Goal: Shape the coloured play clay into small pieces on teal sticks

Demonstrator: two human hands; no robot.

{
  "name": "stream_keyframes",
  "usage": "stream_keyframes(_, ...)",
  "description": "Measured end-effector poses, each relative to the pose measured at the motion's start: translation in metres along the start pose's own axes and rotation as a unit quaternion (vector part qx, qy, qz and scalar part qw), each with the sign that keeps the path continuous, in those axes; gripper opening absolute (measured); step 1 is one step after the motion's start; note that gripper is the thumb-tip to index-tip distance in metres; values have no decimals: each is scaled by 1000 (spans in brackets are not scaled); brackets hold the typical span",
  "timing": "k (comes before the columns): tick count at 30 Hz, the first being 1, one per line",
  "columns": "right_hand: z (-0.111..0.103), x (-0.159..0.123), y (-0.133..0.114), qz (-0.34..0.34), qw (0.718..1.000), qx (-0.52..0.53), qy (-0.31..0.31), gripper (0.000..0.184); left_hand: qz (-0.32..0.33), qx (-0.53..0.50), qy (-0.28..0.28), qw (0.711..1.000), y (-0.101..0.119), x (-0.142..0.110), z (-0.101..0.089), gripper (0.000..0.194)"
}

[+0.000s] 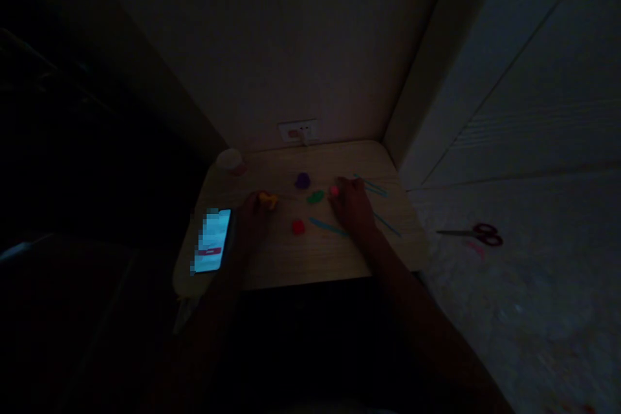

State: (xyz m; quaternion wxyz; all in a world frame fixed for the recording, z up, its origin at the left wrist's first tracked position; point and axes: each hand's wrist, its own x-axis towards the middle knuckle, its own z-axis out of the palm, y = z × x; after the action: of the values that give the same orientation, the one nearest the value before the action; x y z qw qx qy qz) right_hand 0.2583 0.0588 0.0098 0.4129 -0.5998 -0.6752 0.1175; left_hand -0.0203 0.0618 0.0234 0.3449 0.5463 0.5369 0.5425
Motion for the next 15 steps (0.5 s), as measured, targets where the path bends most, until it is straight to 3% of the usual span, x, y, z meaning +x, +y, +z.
stream_keyframes(3,3,4,2,6,1000,-18,-11,30,4,4,-4,1000,1,2,3,13)
stream_keyframes(11,-3,1,-3,-17,1000,24,11,34,110,80,-45,990,-6,8,6,30)
stream_keyframes(15,-5,1,-4,-13,999,33,11,35,130,105,-63,984,-8,7,5,33)
